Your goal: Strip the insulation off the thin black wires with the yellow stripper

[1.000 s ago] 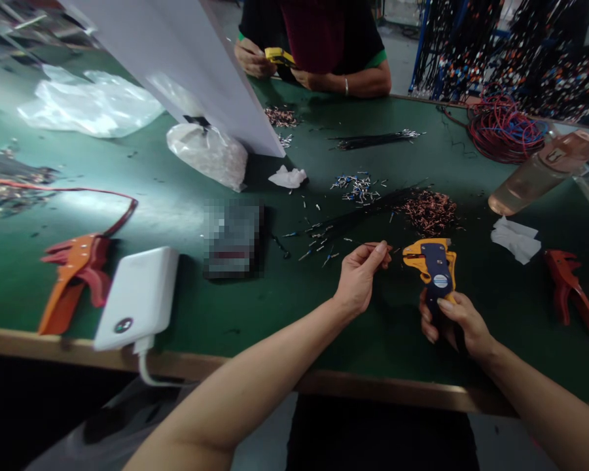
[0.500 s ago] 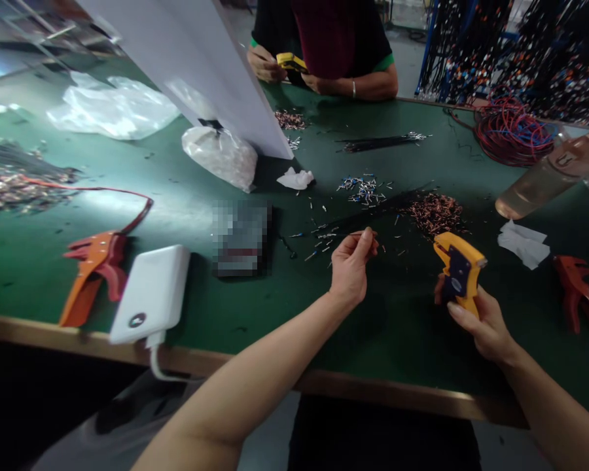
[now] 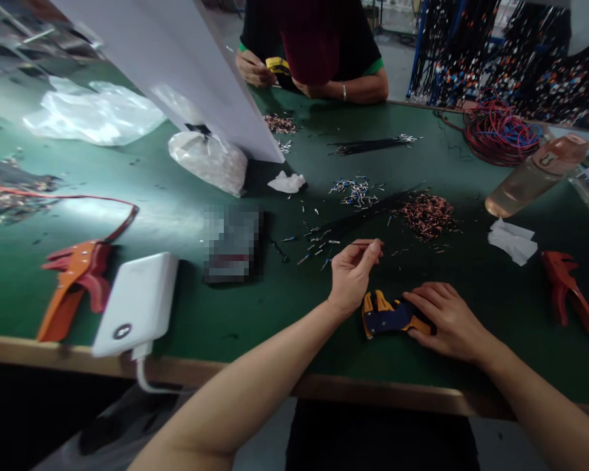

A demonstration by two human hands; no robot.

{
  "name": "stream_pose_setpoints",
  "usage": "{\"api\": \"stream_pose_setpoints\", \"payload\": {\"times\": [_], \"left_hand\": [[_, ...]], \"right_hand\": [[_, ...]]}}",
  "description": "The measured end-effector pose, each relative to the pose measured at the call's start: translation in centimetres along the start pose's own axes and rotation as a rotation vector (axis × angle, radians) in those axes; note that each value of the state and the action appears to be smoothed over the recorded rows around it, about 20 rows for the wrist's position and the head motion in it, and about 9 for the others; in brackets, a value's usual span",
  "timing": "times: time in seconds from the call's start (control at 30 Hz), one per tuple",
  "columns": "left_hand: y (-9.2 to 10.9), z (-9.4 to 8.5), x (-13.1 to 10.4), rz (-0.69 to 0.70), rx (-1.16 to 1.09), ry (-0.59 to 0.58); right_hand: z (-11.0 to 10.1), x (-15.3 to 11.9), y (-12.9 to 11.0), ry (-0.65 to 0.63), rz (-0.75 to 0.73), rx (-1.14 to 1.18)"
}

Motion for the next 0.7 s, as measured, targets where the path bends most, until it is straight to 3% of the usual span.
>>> {"api": "stream_pose_setpoints", "payload": {"times": [0.13,0.27,0.33,0.47,0.7], "left_hand": [[0.9,0.7,-0.5,0.036,0.081,-0.08],[1.9,2.0,-1.2,0.08,0.168,-0.222],[2.0,2.8,-1.5,0.079,0.176,-0.306],[2.0,3.9,-2.1,0.072,0.16,-0.412],[2.6,4.8,-2.8,0.206,0.234,-0.51]], "right_hand": [[-1.2,0.1,0.1,0.063,0.011,-0.005],[-4.3,-0.6,1.6,0.346,0.149,-0.022],[-5.1,-1.0,2.2,0.428,0.199,0.012],[-5.3,-1.0,2.2,0.475,0.205,0.057],[-5.5,-0.8,1.7,0.499,0.177,0.137]]}}
Point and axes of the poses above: each hand's wrist, its own x-axis towards the middle knuckle, its own z-axis out of the palm, y = z × x, the point moved 10 cm from there along x, towards the middle knuckle, and after that the axes turned 1 degree about x, right-handed, at the moved point
